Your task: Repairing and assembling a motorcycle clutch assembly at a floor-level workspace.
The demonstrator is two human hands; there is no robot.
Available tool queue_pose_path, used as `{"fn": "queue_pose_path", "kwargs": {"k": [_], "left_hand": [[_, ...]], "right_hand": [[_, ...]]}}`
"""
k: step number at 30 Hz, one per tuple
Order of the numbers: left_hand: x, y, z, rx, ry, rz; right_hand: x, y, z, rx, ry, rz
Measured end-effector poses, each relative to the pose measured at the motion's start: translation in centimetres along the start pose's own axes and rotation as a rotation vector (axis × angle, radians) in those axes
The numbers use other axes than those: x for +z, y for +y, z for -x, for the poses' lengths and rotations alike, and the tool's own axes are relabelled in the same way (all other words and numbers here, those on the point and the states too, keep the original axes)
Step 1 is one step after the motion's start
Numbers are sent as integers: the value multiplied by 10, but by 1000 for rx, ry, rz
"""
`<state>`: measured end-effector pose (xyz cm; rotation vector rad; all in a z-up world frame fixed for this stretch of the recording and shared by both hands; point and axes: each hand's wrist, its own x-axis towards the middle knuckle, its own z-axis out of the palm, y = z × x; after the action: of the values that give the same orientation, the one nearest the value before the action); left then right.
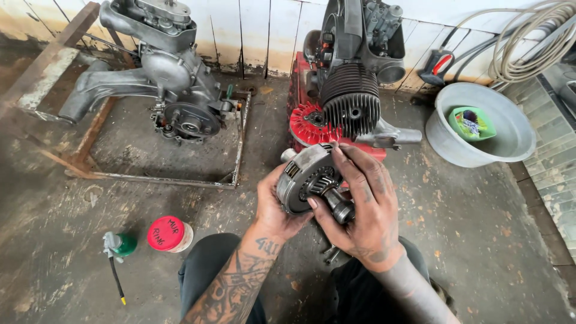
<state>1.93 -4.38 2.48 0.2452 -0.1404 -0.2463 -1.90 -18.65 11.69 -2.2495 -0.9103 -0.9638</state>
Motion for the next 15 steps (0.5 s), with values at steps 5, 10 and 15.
{"fn": "queue_pose_path", "kwargs": {"k": [5, 10, 15], "left_hand": [[-7, 1, 0, 11, 113, -42], [-4, 4, 2, -1, 190, -31], [-5, 6, 1, 1, 250, -49]], "right_hand": [[5, 0, -4, 34, 2, -9], [5, -1, -10, 61, -21, -53], [2, -1, -16, 158, -99, -166]]}}
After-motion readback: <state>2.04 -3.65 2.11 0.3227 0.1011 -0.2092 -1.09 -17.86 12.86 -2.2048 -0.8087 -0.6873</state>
